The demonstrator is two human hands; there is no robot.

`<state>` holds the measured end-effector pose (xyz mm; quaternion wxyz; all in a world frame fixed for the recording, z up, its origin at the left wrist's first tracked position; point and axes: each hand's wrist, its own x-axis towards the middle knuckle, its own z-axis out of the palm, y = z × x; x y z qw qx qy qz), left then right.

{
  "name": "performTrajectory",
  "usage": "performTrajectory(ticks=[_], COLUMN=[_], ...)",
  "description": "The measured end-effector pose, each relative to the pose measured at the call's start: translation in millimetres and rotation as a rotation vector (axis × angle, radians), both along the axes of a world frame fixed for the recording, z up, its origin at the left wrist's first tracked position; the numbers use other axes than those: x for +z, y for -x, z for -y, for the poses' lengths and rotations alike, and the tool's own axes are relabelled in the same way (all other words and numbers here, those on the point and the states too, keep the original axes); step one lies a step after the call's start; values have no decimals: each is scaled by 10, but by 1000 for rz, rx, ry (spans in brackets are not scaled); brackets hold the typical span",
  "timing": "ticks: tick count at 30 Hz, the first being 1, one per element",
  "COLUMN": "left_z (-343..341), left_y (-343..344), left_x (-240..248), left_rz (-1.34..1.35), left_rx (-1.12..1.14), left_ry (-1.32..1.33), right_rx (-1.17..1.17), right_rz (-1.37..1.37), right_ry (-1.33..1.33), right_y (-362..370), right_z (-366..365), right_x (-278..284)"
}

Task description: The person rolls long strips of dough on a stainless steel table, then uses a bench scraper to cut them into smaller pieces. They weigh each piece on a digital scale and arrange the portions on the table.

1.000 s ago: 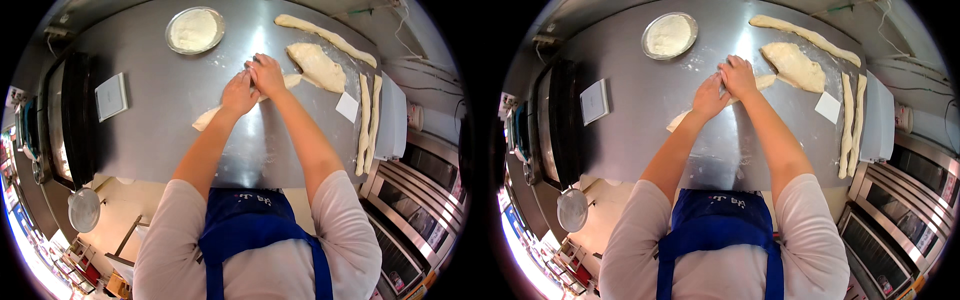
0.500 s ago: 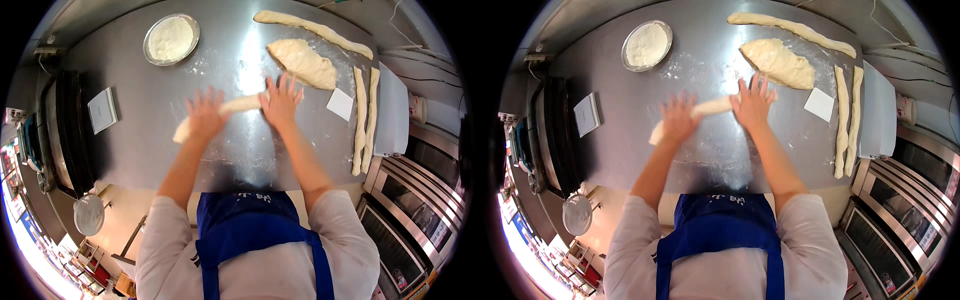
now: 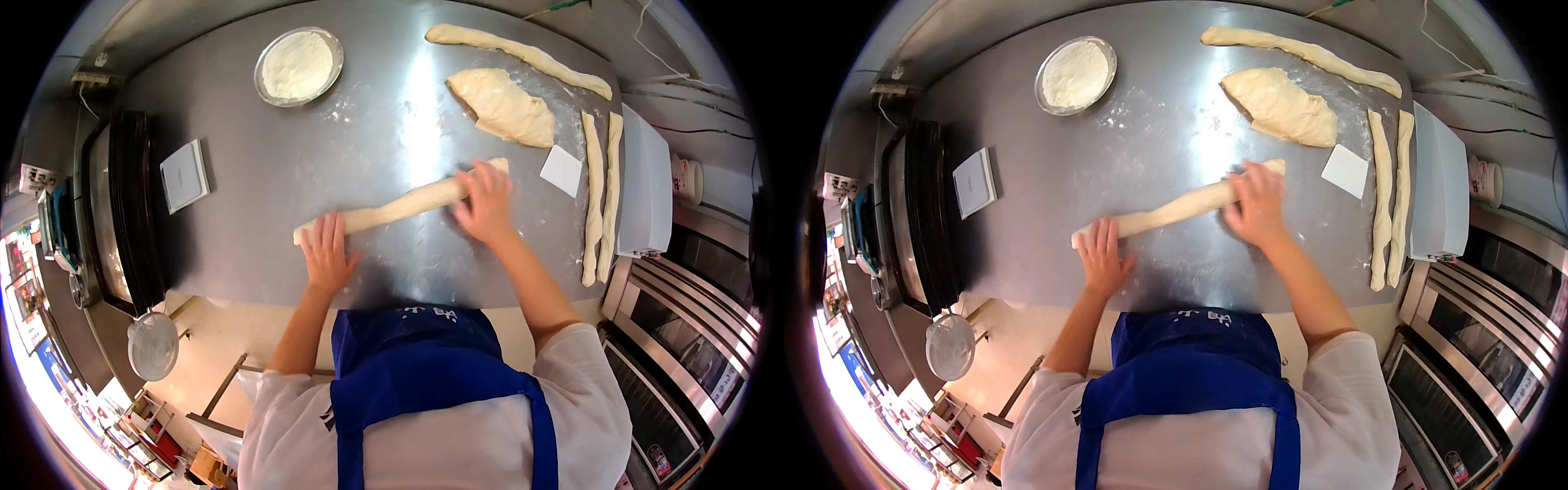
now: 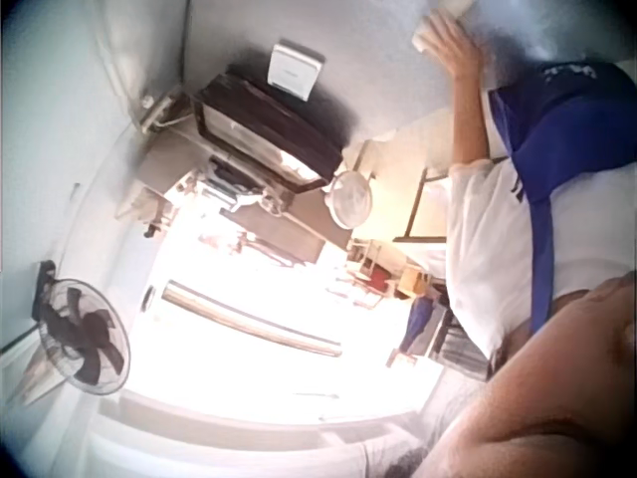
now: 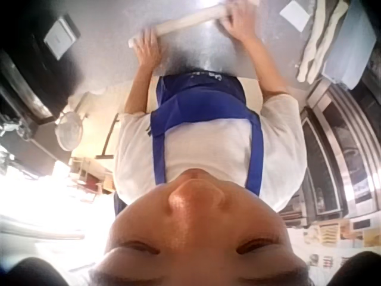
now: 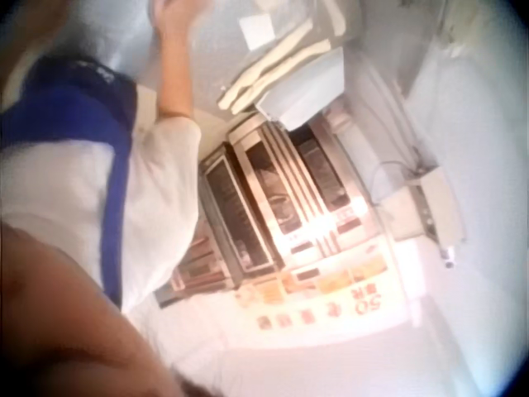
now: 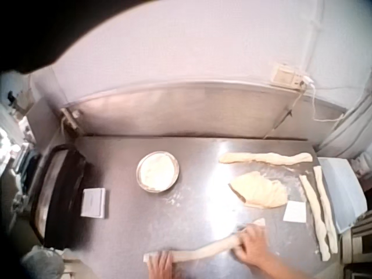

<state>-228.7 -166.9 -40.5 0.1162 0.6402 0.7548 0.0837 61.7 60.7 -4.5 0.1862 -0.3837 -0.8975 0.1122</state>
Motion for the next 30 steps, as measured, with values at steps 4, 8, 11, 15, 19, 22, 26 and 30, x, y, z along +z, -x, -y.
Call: performTrajectory(ticks=[4,8,11,15,19,22,26,30], left_z=[-667,-608,-319,-153,105,157,200,95], left_y=[423,702,908,1205,1226,1247,1579,1353], left_x=[174,45,-117,23,-118,-108,-10,268], left_rz=[24,15,-35,-13,-160,-120,-107,-382], left_rx=[-63,-112,-114,-141,-102,-74,27,55], left_ry=[-72,-73,8,46,-69,-54,292,260], right_rx=[454,447,494,509,446,450,484,376], right_rz=[65,137,347,353,144,398,332,44], right_ry=[227,238,350,274,-45,189,290,-30], right_y=[1060,1903,2064,1833,1638,1633,1637,1163], right_z=[329,712,698,540,634,581,476,363], right_x=[-3,-214,-348,-249,-411,-425,-349,-199])
